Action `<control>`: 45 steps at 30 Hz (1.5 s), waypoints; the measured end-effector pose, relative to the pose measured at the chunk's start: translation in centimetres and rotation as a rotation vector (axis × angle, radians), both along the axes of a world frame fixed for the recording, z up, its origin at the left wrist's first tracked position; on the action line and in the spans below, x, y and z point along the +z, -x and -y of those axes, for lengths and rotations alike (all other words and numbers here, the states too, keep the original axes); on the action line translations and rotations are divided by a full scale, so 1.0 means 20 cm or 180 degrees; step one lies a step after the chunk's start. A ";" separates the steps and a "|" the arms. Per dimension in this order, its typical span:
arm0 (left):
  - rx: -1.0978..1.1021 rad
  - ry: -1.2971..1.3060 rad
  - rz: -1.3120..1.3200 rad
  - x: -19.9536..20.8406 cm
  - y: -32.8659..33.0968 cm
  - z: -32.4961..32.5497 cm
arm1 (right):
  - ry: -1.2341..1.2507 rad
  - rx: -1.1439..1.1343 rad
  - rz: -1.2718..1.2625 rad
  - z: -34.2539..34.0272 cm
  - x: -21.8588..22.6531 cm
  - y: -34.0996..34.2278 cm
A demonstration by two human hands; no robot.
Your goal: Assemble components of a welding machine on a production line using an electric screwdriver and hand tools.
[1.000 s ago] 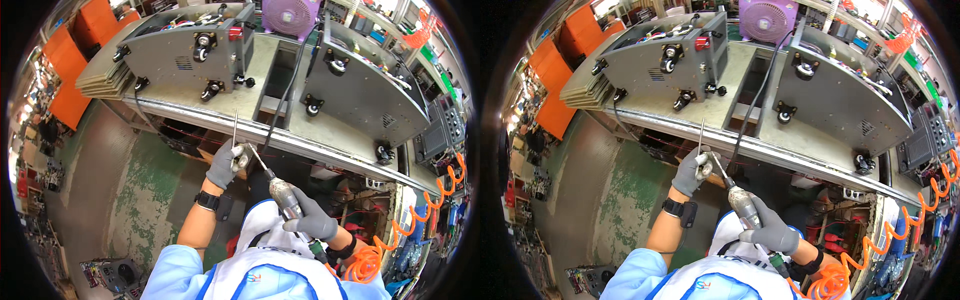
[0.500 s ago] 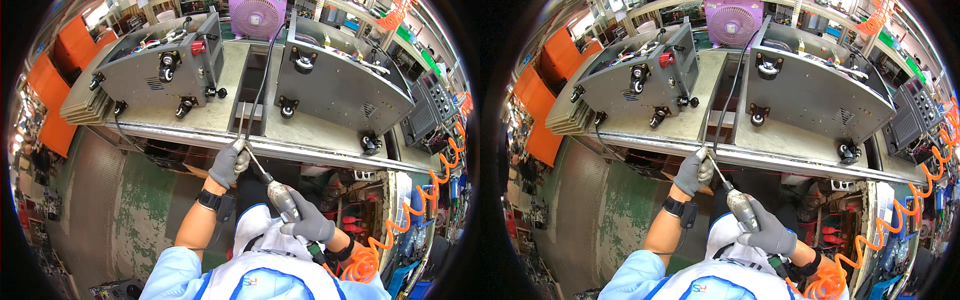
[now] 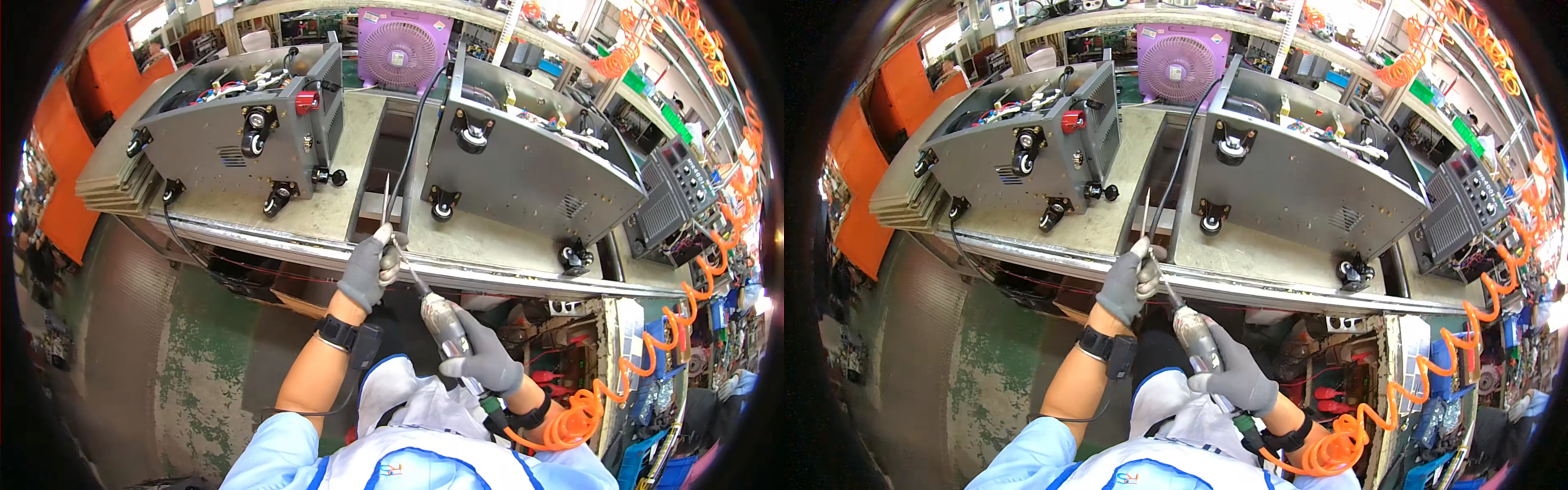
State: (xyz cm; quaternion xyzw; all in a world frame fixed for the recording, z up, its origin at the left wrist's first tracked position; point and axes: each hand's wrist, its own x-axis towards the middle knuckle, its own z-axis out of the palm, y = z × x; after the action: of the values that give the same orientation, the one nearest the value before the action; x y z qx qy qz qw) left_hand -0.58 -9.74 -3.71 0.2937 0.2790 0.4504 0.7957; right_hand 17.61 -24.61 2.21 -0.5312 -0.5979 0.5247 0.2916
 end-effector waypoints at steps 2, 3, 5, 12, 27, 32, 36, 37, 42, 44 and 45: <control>0.0030 0.0371 0.0732 -0.01 -0.03 -0.03 | -0.0166 -0.0223 -0.0282 -0.07 -0.02 0.03; 0.0066 0.0331 0.0812 -0.02 -0.04 -0.03 | -0.0262 -0.0498 -0.0510 -0.10 -0.02 0.05; 0.0364 0.0822 0.0793 -0.05 -0.05 -0.04 | -0.0027 -0.0899 -0.1014 -0.18 0.01 0.06; 0.0450 0.1321 0.1296 -0.23 0.03 0.11 | -0.0516 -0.1354 -0.1506 -0.46 0.04 0.12; 0.0508 0.1335 0.1304 -0.32 0.07 0.20 | 0.0090 -0.1658 -0.2857 -0.59 0.14 0.25; 0.0387 0.1087 0.1083 -0.31 0.05 0.21 | -0.0149 -0.1895 -0.2332 -0.62 0.15 0.30; 0.0498 0.1209 0.0926 -0.31 0.08 0.22 | -0.0192 -0.1822 -0.2354 -0.63 0.15 0.30; 0.0506 0.1264 0.0812 -0.31 0.08 0.22 | -0.0197 -0.1837 -0.2353 -0.64 0.15 0.30; 0.0450 0.1135 0.0935 -0.28 0.09 0.23 | -0.0297 -0.1811 -0.2209 -0.66 0.13 0.30; 0.0413 0.1111 0.0961 -0.26 0.10 0.25 | -0.0458 -0.1796 -0.1922 -0.64 0.13 0.30; 0.0369 0.0992 0.0773 -0.25 0.10 0.27 | -0.0480 -0.1801 -0.1972 -0.64 0.13 0.29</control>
State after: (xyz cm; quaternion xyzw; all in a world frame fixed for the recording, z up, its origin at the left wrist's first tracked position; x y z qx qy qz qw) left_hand -2.52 -15.19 -8.79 0.0940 0.2637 0.4789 0.8320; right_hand 11.72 -11.89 4.79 -0.4688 -0.3493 0.5136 0.6281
